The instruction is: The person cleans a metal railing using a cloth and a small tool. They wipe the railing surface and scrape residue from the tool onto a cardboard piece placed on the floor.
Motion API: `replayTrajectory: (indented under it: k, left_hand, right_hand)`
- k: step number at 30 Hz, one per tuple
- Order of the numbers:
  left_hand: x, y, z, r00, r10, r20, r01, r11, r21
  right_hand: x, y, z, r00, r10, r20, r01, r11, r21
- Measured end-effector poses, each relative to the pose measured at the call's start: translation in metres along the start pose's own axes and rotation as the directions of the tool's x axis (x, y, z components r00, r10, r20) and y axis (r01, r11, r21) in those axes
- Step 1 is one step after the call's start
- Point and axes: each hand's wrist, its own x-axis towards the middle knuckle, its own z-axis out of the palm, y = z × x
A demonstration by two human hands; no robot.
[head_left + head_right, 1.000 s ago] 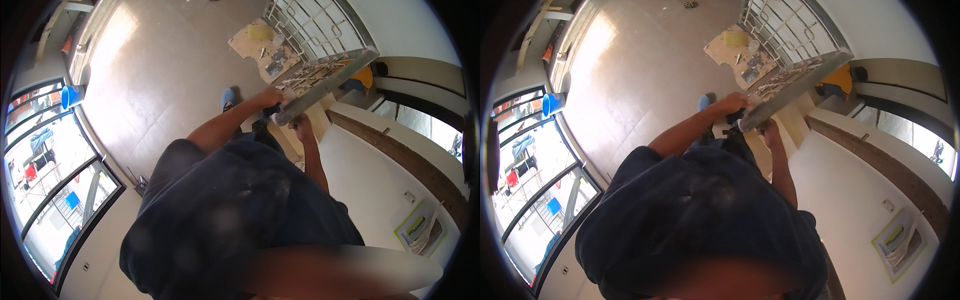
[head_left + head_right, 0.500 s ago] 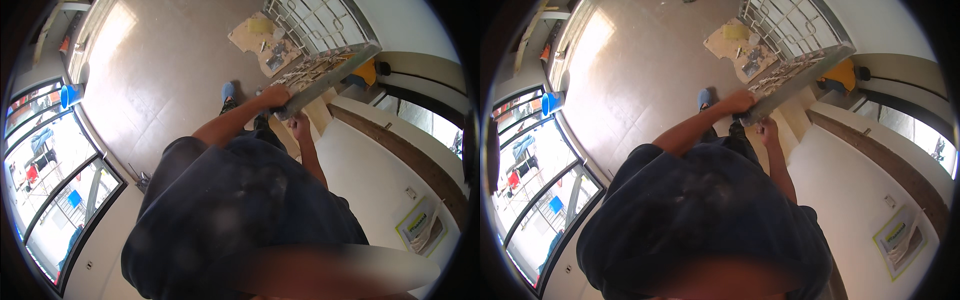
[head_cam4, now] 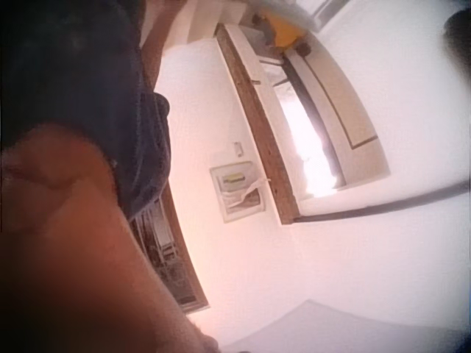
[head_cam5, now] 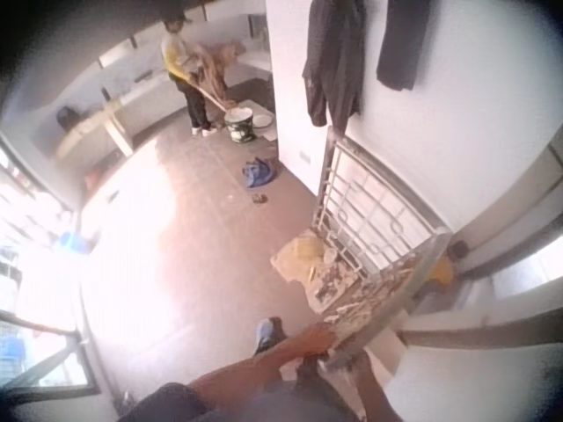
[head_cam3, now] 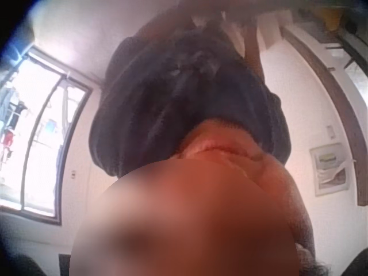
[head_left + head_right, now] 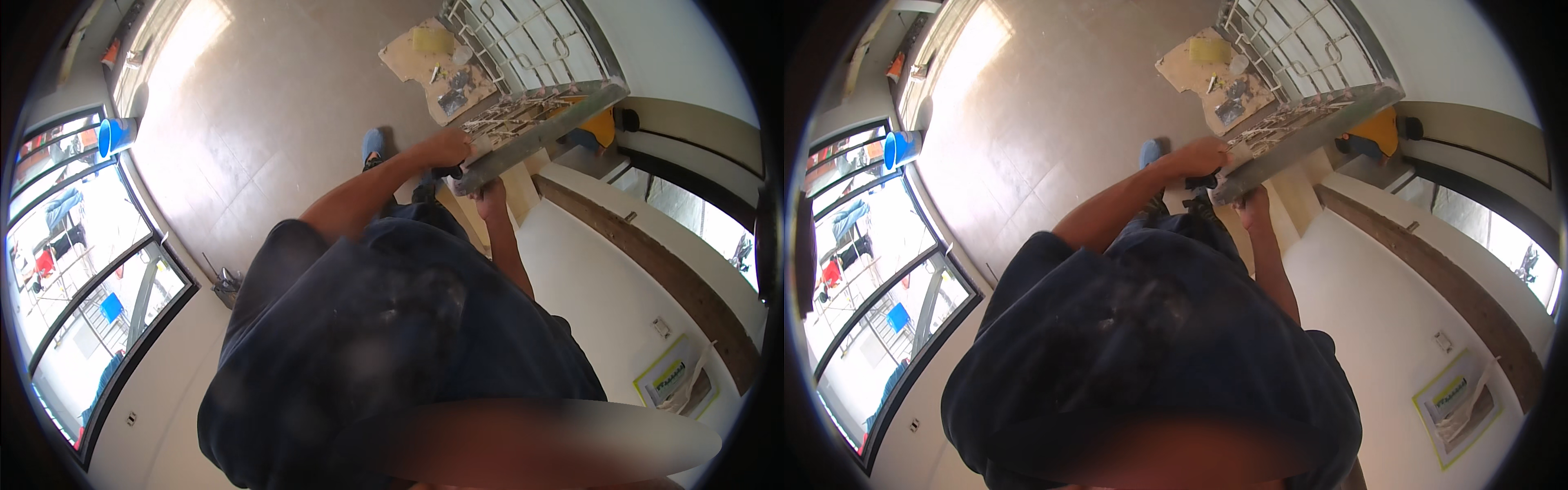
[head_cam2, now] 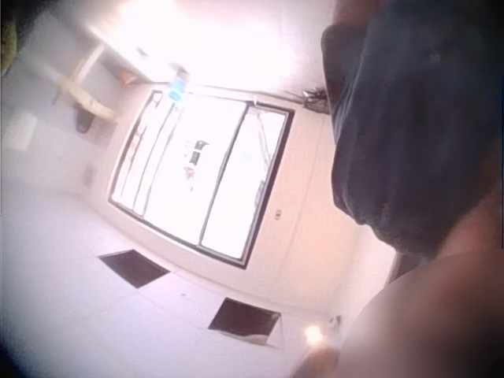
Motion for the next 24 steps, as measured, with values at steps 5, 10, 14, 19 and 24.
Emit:
replayTrajectory:
  k: [5,10,14,19,24]
  left_hand:
    - [0.008,-0.001,0.01,0.993,-0.108,0.043,0.112,0.989,-0.093]
    - [-0.004,-0.012,0.001,0.999,-0.041,0.028,0.048,0.946,-0.32]
    - [-0.018,-0.008,0.001,0.964,-0.159,0.213,0.256,0.773,-0.581]
    - [-0.01,0.002,0.0,0.956,-0.186,0.227,0.291,0.716,-0.635]
    - [-0.025,-0.024,-0.035,0.946,-0.094,0.31,0.297,0.635,-0.713]
  right_hand:
    - [-0.01,0.003,-0.004,0.981,0.153,-0.12,-0.138,0.982,0.126]
    - [-0.052,-0.016,-0.026,0.943,-0.043,-0.33,-0.061,0.952,-0.299]
    - [-0.1,-0.049,-0.064,0.825,-0.154,-0.545,-0.17,0.85,-0.498]
    - [-0.147,-0.081,-0.075,0.705,-0.225,-0.673,-0.22,0.832,-0.509]
    - [-0.141,-0.117,0.0,0.617,-0.354,-0.703,0.006,0.895,-0.445]
